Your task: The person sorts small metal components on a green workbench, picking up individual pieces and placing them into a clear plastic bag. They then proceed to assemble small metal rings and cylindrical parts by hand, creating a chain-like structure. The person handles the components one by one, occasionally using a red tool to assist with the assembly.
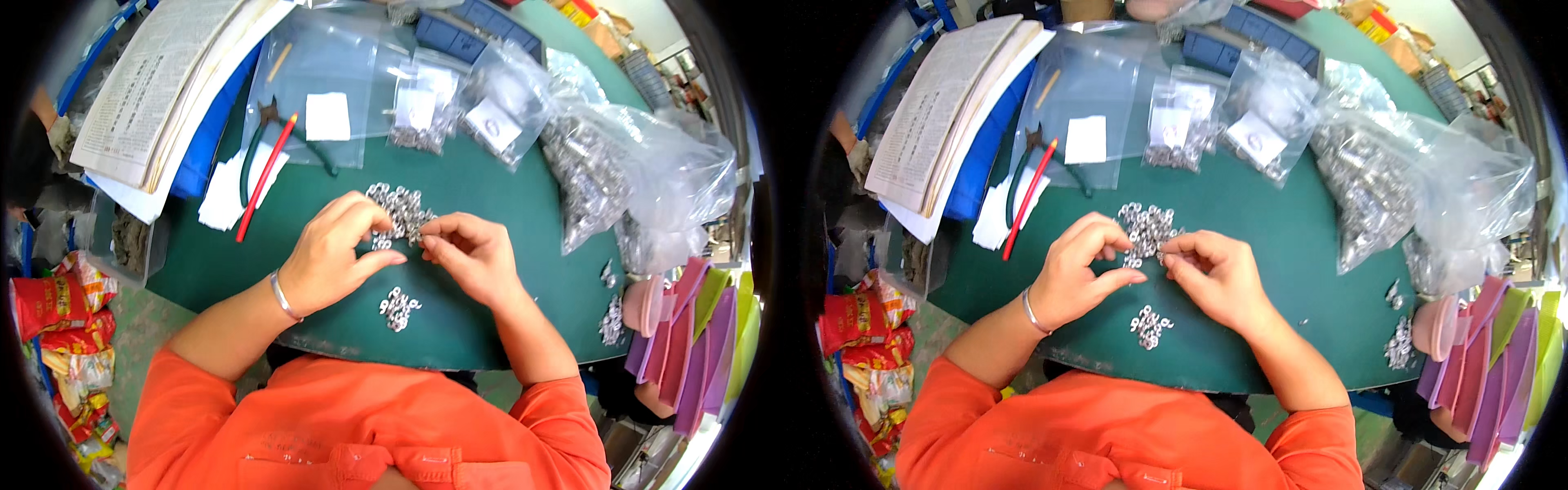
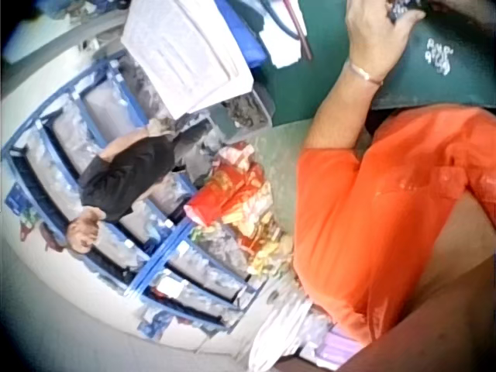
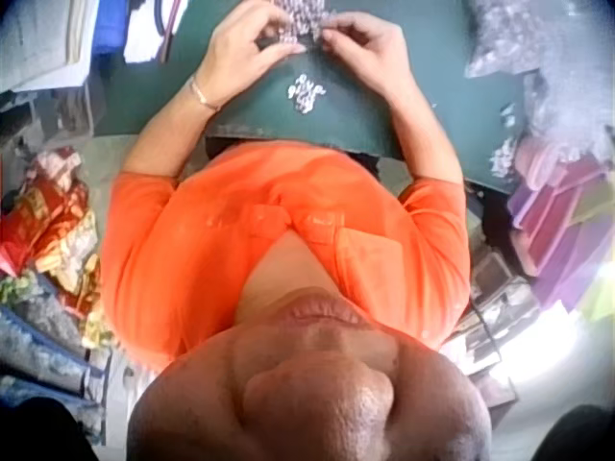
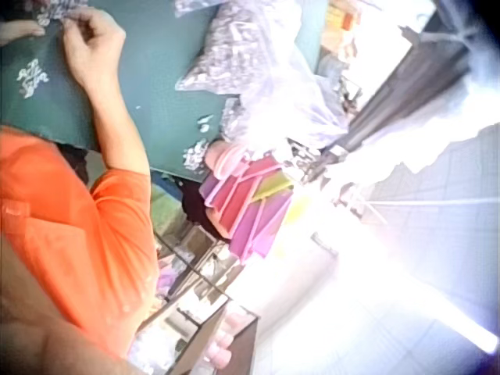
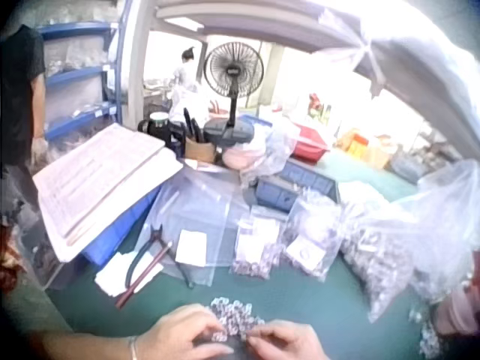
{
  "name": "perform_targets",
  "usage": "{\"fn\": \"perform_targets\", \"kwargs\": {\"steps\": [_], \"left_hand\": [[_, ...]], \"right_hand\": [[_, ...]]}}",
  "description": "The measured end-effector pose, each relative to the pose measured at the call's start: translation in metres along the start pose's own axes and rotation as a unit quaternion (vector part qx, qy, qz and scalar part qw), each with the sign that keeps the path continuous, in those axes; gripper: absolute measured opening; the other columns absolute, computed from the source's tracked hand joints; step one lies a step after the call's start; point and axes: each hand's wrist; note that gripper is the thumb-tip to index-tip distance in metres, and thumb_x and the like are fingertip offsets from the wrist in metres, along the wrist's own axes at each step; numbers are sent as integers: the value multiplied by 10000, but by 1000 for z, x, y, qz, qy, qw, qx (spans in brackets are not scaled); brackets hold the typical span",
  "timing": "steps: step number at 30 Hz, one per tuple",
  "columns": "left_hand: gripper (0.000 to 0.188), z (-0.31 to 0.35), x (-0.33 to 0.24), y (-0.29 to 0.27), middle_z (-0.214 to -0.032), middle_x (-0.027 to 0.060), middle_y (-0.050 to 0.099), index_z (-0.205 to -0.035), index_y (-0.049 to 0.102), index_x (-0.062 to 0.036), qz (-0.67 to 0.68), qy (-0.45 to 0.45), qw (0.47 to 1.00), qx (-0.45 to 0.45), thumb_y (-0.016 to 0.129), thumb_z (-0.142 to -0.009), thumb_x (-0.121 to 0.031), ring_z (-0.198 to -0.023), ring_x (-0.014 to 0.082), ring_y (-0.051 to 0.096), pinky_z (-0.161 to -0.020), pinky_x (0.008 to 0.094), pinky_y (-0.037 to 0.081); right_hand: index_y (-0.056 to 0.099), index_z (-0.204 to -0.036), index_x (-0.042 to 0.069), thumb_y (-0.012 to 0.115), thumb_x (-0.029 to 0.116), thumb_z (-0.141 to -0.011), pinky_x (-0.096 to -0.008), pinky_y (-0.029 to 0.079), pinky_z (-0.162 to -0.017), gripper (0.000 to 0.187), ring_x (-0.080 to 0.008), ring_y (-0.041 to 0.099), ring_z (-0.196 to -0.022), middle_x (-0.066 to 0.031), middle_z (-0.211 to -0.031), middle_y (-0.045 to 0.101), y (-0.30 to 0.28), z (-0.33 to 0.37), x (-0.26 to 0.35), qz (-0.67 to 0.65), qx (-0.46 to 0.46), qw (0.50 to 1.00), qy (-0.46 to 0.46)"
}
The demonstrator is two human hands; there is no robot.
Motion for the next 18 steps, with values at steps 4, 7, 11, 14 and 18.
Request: {"fn": "perform_targets", "kwargs": {"steps": [4,7,11,14,18], "left_hand": [[285,-2,7,-1,-881,62,598,-916,616,-29,13,-13,1000,-6,824,-721,-51,-678,143,560,-627,257,483],[278,-4,9,2,-884,64,598,-915,615,-27,10,-9,1000,-2,819,-727,-51,-677,140,561,-623,257,482],[340,-2,7,-5,-906,72,589,-920,608,-26,-18,-24,1000,-9,845,-694,-116,-696,173,558,-653,289,489],[421,-2,11,-9,-924,89,564,-944,601,-26,-72,-22,997,10,862,-648,-171,-748,235,570,-678,334,493],[286,3,22,-4,-850,112,577,-892,604,-27,-119,4,992,39,801,-694,-88,-782,299,603,-714,381,490]], "right_hand": [[697,-945,-31,689,57,-848,-273,526,-639,131,-140,644,-690,-77,-822,692,-52,-72,53,62,-21,998,16],[657,-1030,-70,643,83,-878,-277,539,-685,216,-156,655,-744,-105,-871,698,-91,-128,82,-7,-209,976,-66],[592,-1171,-112,569,42,-926,-279,558,-751,290,-172,668,-878,-157,-1032,688,-104,-149,89,-53,-267,954,-128],[630,-1146,-81,575,43,-925,-256,529,-708,259,-139,651,-835,-118,-1001,701,-86,-111,75,31,-238,958,-156],[699,-981,-12,677,45,-868,-250,485,-646,129,-101,618,-749,-48,-844,694,-55,-38,36,207,-78,972,-82]]}}
Point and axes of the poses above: each hand's wrist, its own z-axis away from the middle knuckle, its own y-axis out of the palm, x = y × z
